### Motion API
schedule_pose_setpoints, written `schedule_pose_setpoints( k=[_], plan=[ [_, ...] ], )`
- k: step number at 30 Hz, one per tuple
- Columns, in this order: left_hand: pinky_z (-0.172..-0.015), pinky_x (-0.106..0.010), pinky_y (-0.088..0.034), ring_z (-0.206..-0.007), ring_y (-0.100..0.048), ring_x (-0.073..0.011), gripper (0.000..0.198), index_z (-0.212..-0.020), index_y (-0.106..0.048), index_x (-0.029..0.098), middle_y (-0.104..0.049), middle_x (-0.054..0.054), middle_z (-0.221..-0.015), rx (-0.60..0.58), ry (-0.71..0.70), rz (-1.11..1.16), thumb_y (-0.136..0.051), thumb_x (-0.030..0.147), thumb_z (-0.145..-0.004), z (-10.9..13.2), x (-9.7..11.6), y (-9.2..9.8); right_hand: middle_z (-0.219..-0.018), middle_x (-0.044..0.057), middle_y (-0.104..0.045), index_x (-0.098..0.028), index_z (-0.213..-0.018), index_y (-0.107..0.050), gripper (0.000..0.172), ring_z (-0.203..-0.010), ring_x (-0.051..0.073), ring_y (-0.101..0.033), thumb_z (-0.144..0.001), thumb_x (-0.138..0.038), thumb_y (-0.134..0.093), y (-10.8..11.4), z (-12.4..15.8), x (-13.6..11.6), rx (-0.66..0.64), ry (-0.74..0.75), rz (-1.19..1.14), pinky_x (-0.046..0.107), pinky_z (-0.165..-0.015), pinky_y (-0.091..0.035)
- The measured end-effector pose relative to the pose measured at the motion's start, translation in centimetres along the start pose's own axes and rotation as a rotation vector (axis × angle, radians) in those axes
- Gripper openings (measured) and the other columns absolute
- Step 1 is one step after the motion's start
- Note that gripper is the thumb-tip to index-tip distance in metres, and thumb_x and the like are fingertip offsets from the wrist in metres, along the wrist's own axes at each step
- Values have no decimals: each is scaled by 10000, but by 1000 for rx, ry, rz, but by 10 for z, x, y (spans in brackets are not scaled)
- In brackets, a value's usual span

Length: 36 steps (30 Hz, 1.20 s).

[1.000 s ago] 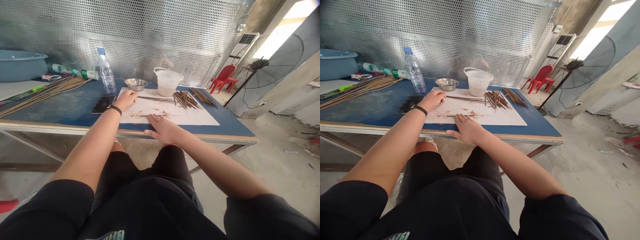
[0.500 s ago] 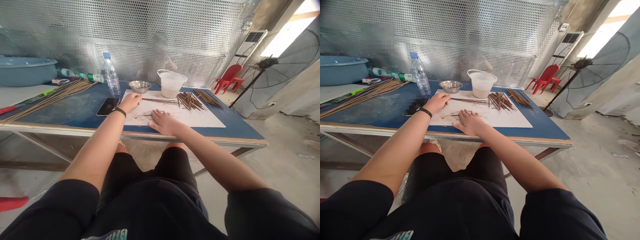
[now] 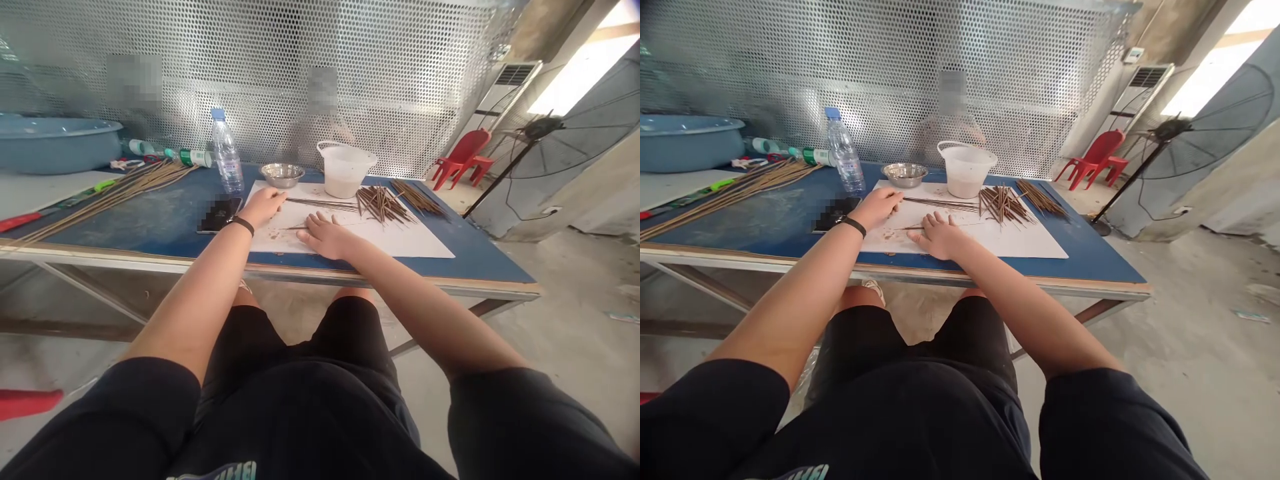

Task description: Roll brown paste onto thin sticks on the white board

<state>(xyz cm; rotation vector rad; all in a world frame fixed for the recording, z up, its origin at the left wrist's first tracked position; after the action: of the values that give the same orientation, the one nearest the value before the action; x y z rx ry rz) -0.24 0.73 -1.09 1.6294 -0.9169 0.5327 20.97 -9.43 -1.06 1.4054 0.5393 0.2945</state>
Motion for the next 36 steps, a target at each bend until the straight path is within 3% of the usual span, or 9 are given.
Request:
schedule_pose_setpoints(
  k=[4,11,14,17,24,27,36],
  plan=[
    [-637,-313,-472,-646,-628,-181,391,-749,-597,233,-728,-63,-787,6,-2,-6,-602,444,-1078,-2,-2,0,-1891,239,-147,46,-1781,-242,1126,-1772,422,-32,-1064,-785,9,1,-5,4,-7,-12,23,664,-1410,-54],
    [-680,-345,-472,-668,-650,-213,426,-721,-592,237,-725,-70,-751,12,-5,-26,-633,461,-1081,-4,-2,0,-1855,278,-228,26,-1773,-304,1228,-1756,443,-152,-1019,-907,-41,-10,58,6,30,123,32,643,-1415,-105],
    [-697,-354,-467,-651,-639,-214,424,-696,-580,240,-709,-62,-719,31,6,-13,-627,403,-1085,-3,0,0,-1851,282,-234,15,-1764,-338,1242,-1757,437,-154,-1010,-934,-69,-10,69,3,65,153,5,644,-1417,-103],
    [-700,-358,-465,-645,-627,-213,418,-695,-582,240,-708,-60,-723,31,14,-6,-643,396,-1078,0,3,1,-1856,280,-226,23,-1768,-319,1247,-1762,423,-136,-1009,-931,-58,-10,55,1,60,142,-28,624,-1421,-117],
    [-675,-340,-468,-692,-651,-211,376,-748,-619,233,-727,-70,-793,6,16,3,-659,432,-1065,3,4,2,-1886,261,-140,35,-1779,-266,1212,-1762,461,-25,-1017,-862,23,-1,-14,6,-7,-47,25,701,-1402,-67],
    [-664,-336,-464,-688,-653,-205,380,-748,-614,229,-730,-71,-798,12,24,-6,-642,422,-1074,3,4,1,-1889,249,-131,28,-1783,-259,1170,-1763,453,-19,-1036,-839,-17,4,-18,7,-41,-62,33,684,-1408,-51],
    [-679,-353,-465,-650,-633,-213,408,-720,-615,236,-723,-76,-754,17,4,-24,-638,436,-1075,-6,-5,1,-1869,259,-199,14,-1783,-283,1222,-1759,456,-107,-1016,-908,-45,-7,60,5,-9,121,39,664,-1414,-89]
  ],
)
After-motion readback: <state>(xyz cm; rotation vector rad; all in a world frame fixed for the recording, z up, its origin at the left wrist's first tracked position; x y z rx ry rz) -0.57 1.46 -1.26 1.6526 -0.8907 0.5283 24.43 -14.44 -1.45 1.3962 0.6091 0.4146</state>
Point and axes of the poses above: each hand's wrist, its own z-axis away from the middle knuckle, its own y-axis out of the back of the hand, x = y × z, the point moved 3 cm from there along -z, towards the middle knuckle
